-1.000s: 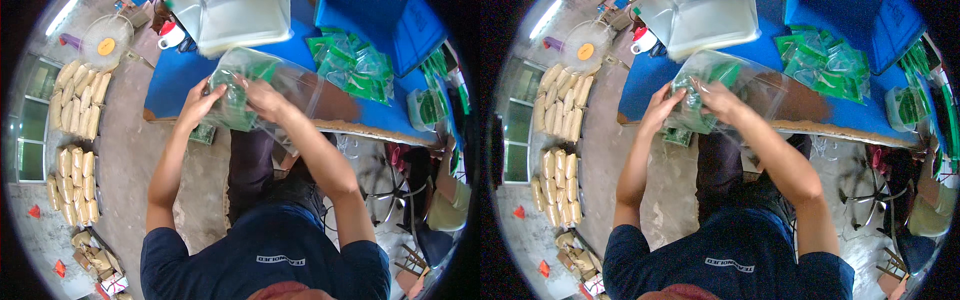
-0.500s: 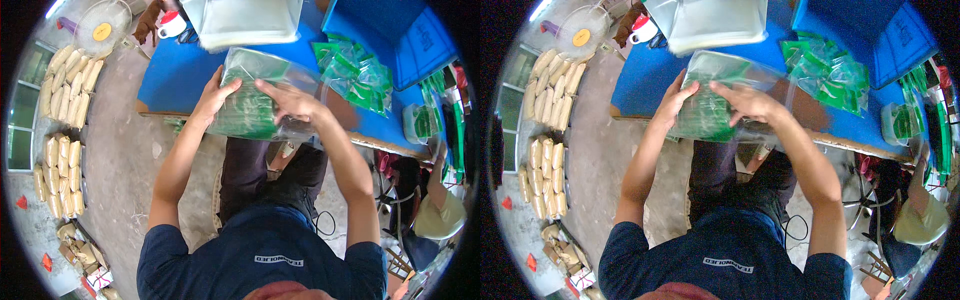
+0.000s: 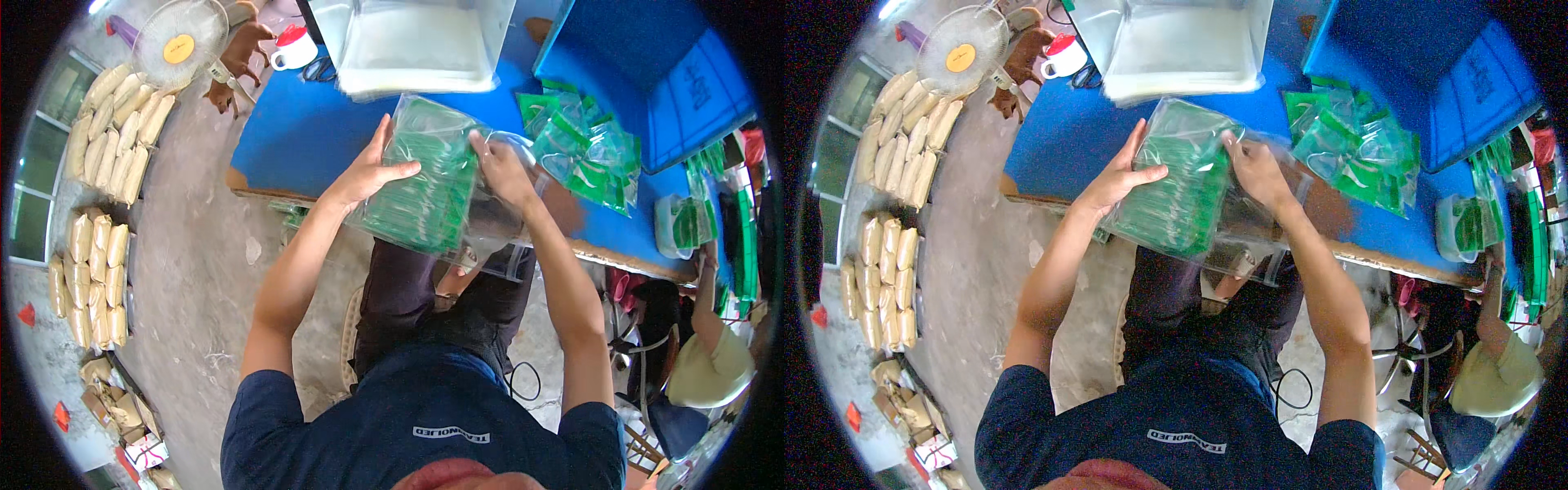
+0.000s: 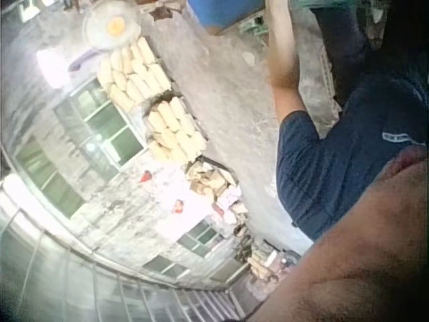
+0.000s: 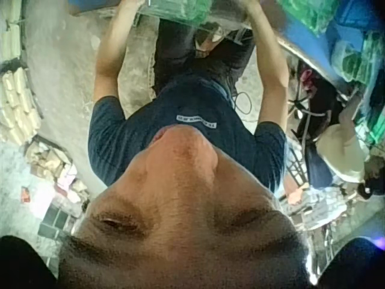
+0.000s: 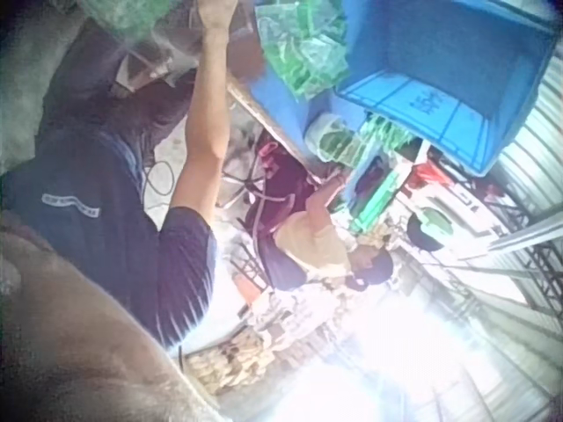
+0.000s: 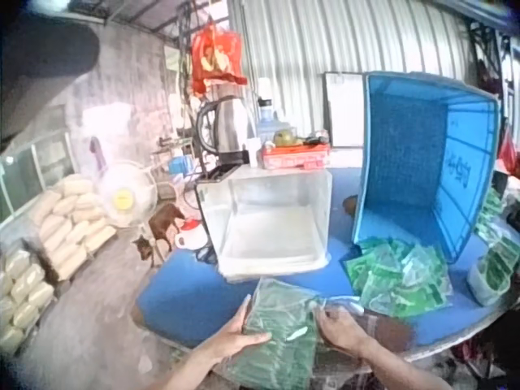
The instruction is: The person packs small green parts into plastic bags by hand.
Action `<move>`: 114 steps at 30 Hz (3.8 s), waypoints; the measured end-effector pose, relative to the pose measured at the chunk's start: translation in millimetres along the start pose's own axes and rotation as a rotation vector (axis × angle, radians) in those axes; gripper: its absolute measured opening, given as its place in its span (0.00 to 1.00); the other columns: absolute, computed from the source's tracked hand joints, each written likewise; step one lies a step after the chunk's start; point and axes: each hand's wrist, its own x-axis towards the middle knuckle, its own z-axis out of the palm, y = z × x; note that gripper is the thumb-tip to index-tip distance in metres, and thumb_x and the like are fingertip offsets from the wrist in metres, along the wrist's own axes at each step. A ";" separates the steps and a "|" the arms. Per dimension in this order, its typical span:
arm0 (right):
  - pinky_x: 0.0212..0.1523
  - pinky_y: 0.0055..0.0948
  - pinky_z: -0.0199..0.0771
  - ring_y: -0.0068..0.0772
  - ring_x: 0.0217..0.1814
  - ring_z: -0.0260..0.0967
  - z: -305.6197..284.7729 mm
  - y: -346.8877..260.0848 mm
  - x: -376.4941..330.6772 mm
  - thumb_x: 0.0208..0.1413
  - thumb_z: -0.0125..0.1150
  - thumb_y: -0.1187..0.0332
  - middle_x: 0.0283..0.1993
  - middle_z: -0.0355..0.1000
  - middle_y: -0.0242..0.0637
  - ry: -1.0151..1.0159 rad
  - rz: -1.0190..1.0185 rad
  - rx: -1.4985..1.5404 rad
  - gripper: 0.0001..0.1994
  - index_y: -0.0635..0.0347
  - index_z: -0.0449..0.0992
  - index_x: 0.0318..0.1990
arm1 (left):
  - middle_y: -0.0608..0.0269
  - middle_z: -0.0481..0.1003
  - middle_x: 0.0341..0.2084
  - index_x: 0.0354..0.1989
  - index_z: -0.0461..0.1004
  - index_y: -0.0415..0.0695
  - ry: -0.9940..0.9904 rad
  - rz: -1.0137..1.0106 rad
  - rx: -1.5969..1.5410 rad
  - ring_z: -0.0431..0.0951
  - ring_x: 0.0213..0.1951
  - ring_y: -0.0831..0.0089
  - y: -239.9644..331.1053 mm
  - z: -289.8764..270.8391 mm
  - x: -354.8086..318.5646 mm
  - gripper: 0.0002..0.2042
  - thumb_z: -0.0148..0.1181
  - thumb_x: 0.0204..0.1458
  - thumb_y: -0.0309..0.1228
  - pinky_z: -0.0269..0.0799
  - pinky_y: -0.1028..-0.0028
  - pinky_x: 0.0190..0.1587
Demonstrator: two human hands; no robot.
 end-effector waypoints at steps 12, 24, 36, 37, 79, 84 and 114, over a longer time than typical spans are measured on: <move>0.36 0.39 0.72 0.41 0.28 0.72 6.5 10.6 12.5 0.61 0.60 0.51 0.29 0.76 0.54 0.189 0.238 0.184 0.22 0.68 0.80 0.36 | 0.57 0.61 0.66 0.74 0.45 0.39 -0.192 -0.017 -0.138 0.61 0.66 0.67 1.1 -9.7 6.4 0.46 0.69 0.48 0.26 0.53 0.69 0.69; 0.29 0.27 0.67 0.19 0.27 0.63 -4.2 14.5 -50.8 0.69 0.50 0.56 0.24 0.66 0.28 0.096 0.124 0.334 0.19 0.67 0.72 0.37 | 0.51 0.36 0.76 0.76 0.35 0.42 -0.193 -0.016 -0.081 0.34 0.76 0.64 3.1 -25.1 11.2 0.51 0.68 0.50 0.36 0.30 0.66 0.73; 0.28 0.28 0.72 0.23 0.26 0.72 34.3 -59.1 -96.6 0.67 0.55 0.65 0.28 0.71 0.36 -0.123 0.133 0.691 0.12 0.67 0.73 0.37 | 0.51 0.46 0.74 0.74 0.44 0.38 -0.378 0.141 0.423 0.45 0.74 0.63 27.7 -26.5 0.7 0.57 0.78 0.38 0.39 0.37 0.66 0.74; 0.28 0.28 0.72 0.23 0.26 0.72 35.2 -59.7 -100.6 0.67 0.55 0.65 0.28 0.71 0.36 -0.114 0.136 0.694 0.12 0.67 0.73 0.37 | 0.51 0.46 0.74 0.74 0.44 0.38 -0.387 0.141 0.426 0.45 0.74 0.63 25.6 -28.4 -4.9 0.57 0.78 0.38 0.39 0.37 0.66 0.74; 0.63 0.45 0.64 0.53 0.61 0.63 -247.4 123.4 -171.8 0.41 0.80 0.60 0.57 0.67 0.52 1.229 0.081 -0.515 0.39 0.65 0.66 0.59 | 0.53 0.45 0.75 0.75 0.48 0.49 -0.118 0.531 1.575 0.43 0.74 0.51 24.1 39.9 6.0 0.43 0.48 0.56 0.62 0.34 0.47 0.73; 0.51 0.34 0.73 0.37 0.50 0.74 -413.6 231.5 -212.3 0.41 0.78 0.48 0.51 0.76 0.49 1.062 0.707 0.214 0.42 0.77 0.73 0.54 | 0.53 0.45 0.75 0.74 0.49 0.48 -0.145 0.533 1.523 0.42 0.75 0.51 16.2 47.4 13.5 0.43 0.51 0.56 0.61 0.32 0.48 0.73; 0.68 0.44 0.62 0.54 0.69 0.60 -42.4 12.9 -78.2 0.35 0.83 0.60 0.66 0.62 0.56 -0.042 -0.024 0.253 0.59 0.62 0.45 0.71 | 0.58 0.59 0.65 0.74 0.42 0.44 -0.200 0.259 -0.037 0.60 0.66 0.65 -18.7 105.4 36.8 0.54 0.73 0.37 0.19 0.55 0.65 0.68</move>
